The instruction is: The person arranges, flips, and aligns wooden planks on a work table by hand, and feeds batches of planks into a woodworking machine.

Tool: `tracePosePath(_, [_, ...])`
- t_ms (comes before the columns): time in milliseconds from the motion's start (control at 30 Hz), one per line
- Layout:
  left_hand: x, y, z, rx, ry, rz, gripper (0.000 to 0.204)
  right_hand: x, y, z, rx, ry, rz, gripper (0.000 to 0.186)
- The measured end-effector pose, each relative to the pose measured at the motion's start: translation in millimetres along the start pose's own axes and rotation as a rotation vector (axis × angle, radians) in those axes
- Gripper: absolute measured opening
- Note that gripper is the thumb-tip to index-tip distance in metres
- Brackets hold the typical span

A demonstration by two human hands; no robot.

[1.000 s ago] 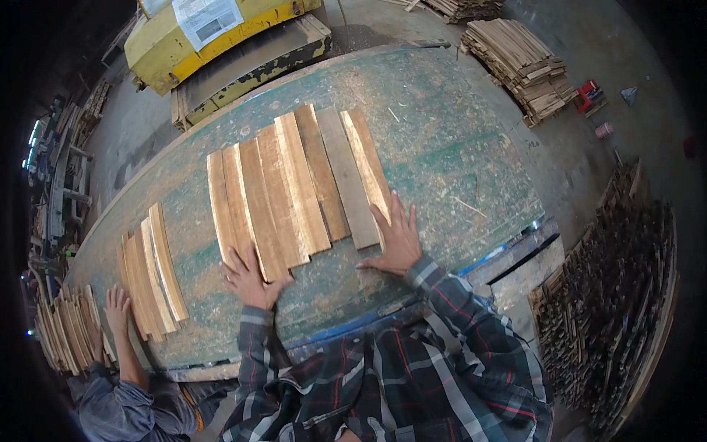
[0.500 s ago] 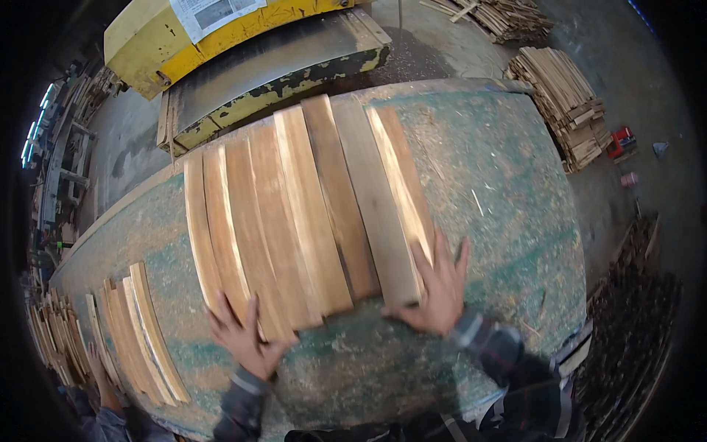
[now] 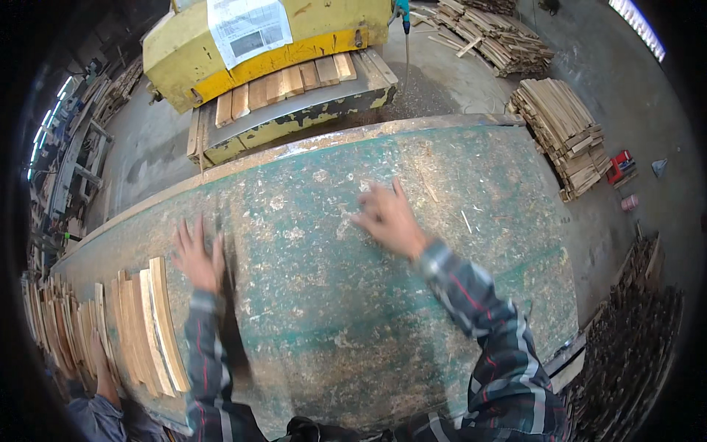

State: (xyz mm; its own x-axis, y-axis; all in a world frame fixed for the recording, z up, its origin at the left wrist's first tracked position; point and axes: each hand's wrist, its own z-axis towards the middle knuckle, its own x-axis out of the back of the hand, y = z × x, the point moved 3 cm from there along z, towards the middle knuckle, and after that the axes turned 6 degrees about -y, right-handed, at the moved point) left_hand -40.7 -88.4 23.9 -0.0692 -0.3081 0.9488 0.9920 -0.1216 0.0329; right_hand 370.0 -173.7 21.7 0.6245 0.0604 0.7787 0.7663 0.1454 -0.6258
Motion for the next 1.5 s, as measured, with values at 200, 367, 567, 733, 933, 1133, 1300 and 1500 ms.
tracePosePath(200, [71,-79,-212,0.142,-0.201,-0.046,0.064,-29,-51,-193,-0.047,0.233,0.05,0.028])
tracePosePath(367, [85,-102,-298,0.2,-0.281,-0.112,0.062,-69,-76,-271,-0.479,0.399,-0.002,0.033])
tracePosePath(567, [107,-135,-304,0.208,-0.243,-0.135,0.067,-111,-91,-270,-0.44,0.287,-0.293,0.051])
tracePosePath(733, [95,-201,-249,0.312,-0.23,-0.001,0.078,-104,-83,-274,-0.468,0.298,-0.38,0.051])
tracePosePath(933, [82,-423,-221,0.834,-0.214,0.054,0.078,-112,-89,-270,-0.505,0.3,-0.366,0.052])
tracePosePath(1133, [59,-523,-207,1.132,-0.21,-0.148,0.084,-114,-86,-265,-0.619,0.286,-0.415,0.06])
tracePosePath(1300, [48,-481,-203,1.095,-0.275,-0.076,0.094,-111,-83,-264,-0.631,0.285,-0.519,0.061])
tracePosePath(1500, [46,-359,-209,0.96,-0.207,-0.113,0.094,-109,-95,-266,-0.632,0.262,-0.447,0.067])
